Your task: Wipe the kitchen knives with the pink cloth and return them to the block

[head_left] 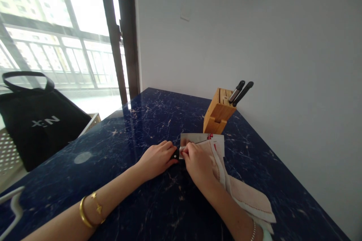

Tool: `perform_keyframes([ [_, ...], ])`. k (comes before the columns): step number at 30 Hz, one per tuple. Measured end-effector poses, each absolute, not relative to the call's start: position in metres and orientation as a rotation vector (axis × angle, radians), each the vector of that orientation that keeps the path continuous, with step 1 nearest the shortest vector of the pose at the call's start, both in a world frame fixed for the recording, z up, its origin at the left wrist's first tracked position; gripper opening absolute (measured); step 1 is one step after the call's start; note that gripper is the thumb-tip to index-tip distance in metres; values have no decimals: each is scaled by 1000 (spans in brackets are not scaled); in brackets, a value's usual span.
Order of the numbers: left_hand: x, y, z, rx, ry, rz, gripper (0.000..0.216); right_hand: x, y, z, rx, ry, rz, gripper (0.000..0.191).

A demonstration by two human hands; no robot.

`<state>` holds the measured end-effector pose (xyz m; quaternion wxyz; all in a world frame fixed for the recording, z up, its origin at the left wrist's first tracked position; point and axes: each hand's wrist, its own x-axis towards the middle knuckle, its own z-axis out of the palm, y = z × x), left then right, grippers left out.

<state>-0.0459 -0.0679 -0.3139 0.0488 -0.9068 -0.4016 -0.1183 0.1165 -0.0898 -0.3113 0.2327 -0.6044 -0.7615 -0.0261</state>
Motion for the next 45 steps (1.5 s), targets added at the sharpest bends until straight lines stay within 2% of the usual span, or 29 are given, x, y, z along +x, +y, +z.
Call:
perform_keyframes([
  [6,-44,-69,-313,-2778,-1219,-353,27,115,-91,-310,-1680,-2119,-81,14],
  [29,-45,-68,-315,-2761,-1252,-375,28,113,-96,-313,-1653,-2324,-182,16],
  [45,-42,-72,-313,-2774,-1279,-367,25,120,-94,-312,-1591,-2209,90,15],
])
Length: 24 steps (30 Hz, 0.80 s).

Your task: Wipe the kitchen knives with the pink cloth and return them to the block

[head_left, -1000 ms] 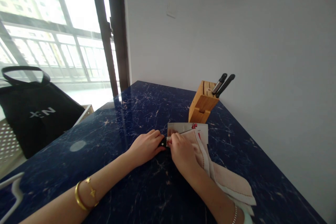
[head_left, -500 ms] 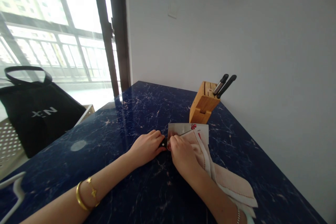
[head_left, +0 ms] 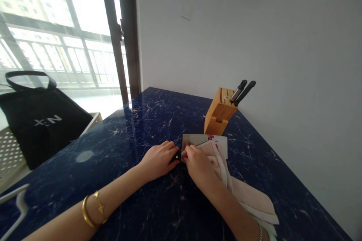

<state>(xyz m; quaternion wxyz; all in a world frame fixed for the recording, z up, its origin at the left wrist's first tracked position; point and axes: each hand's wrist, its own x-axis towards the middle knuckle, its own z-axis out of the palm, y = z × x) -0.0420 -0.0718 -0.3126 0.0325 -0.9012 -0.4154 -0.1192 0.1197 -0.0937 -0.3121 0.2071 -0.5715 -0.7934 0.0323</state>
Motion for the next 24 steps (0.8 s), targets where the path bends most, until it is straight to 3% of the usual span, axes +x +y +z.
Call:
perform_keyframes([
  [24,-42,-72,-311,-2776,-1246,-355,25,116,-87,-315,-1532,-2056,98,16],
])
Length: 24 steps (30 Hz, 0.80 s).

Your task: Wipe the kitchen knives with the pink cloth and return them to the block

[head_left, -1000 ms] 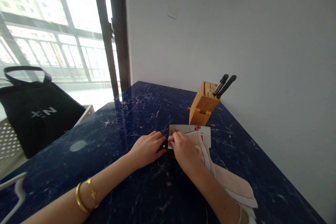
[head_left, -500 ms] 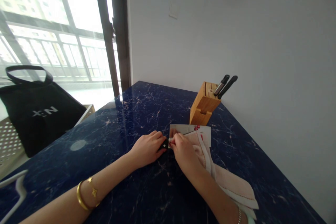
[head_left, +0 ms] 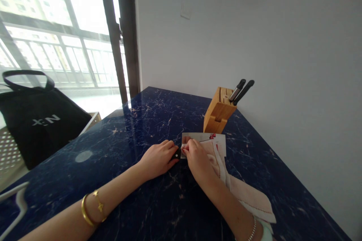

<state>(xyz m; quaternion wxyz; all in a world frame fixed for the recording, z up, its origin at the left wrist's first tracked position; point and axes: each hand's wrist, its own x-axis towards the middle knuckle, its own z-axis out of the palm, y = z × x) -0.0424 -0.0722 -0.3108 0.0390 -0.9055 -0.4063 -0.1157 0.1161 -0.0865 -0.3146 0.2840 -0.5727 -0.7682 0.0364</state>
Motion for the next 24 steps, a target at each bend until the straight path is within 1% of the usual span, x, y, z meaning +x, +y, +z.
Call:
perform_keyframes([
  [5,-43,-71,-312,-2781,-1246,-363,27,115,-91,-314,-1613,-2119,157,20],
  [9,-44,-71,-313,-2778,-1255,-371,28,116,-92,-314,-1604,-2141,185,19],
  [16,-44,-71,-312,-2778,-1274,-365,26,116,-91,-319,-1600,-2178,113,21],
  [24,-43,-71,-311,-2787,-1278,-368,27,115,-91,-314,-1596,-2102,158,19],
])
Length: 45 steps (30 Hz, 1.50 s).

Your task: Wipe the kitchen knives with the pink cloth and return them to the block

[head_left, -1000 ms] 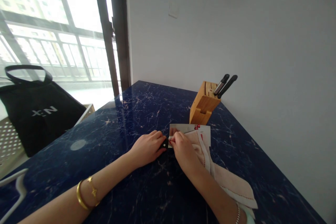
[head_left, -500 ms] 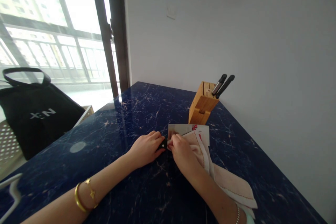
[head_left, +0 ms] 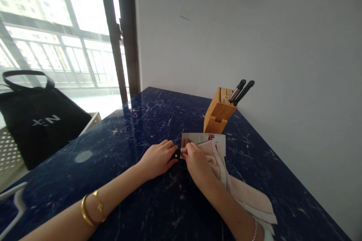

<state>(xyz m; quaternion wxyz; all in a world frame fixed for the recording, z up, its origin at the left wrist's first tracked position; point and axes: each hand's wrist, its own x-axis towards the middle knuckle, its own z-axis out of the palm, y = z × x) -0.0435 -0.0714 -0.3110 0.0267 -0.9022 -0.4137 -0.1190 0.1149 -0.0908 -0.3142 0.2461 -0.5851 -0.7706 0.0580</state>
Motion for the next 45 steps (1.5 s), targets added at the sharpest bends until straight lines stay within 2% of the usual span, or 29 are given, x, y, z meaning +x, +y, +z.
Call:
perform_keyframes([
  [10,-44,-70,-312,-2788,-1272,-378,28,116,-89,-316,-1541,-2038,196,17],
  [19,-47,-68,-312,-2792,-1269,-380,31,119,-93,-314,-1491,-2094,371,19],
  [27,-48,-68,-312,-2798,-1225,-375,31,125,-89,-308,-1566,-2036,218,11],
  [45,-45,-73,-310,-2825,-1234,-399,26,121,-95,-301,-1578,-2142,298,20],
])
